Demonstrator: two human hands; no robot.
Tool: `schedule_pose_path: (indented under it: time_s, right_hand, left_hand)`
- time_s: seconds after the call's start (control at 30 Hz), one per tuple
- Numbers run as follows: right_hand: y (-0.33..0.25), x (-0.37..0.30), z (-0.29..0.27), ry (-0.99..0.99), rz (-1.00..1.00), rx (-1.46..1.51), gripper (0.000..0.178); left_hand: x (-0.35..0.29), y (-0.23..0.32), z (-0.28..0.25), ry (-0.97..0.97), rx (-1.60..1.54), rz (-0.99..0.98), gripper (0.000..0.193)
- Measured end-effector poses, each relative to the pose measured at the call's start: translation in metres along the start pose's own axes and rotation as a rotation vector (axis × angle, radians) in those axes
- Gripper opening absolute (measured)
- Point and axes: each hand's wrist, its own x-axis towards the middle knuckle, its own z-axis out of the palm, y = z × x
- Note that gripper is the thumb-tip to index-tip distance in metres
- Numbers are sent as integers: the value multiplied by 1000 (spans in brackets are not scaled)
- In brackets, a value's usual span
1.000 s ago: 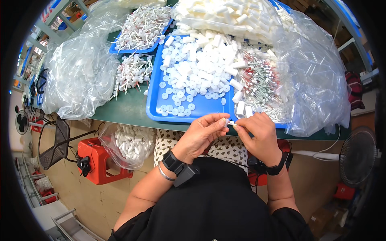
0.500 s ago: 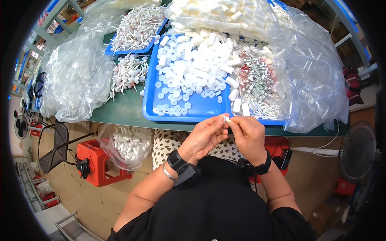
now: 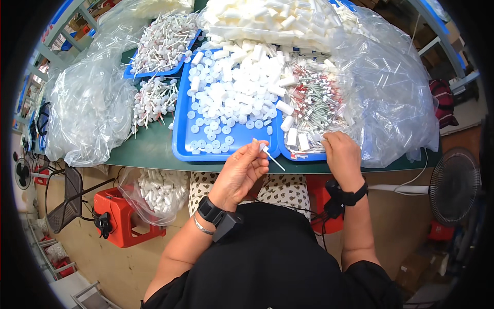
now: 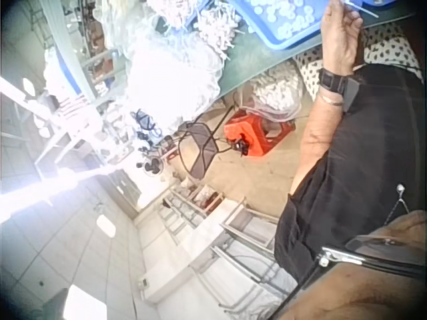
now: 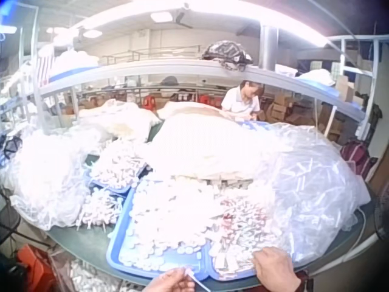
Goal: The person sits at a workbench and repeatedly assembles small white plastic components. They pick a cylindrical piece and a thin rod from a blue tray, insert the rod into the cylinder, and place the finished unit into a clear plastic bag.
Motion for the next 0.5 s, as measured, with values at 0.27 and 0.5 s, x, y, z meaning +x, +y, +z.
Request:
schedule_pose_path:
  time_s: [0.27,0.5]
  right_hand:
    - [16,11,10,-94,-23,-72,4]
    - [-4,4,5,-16,24,196,6]
  left_hand:
    - [0,-2,11,19,46,33,40]
    - [-1,5,11,28,20,100,38]
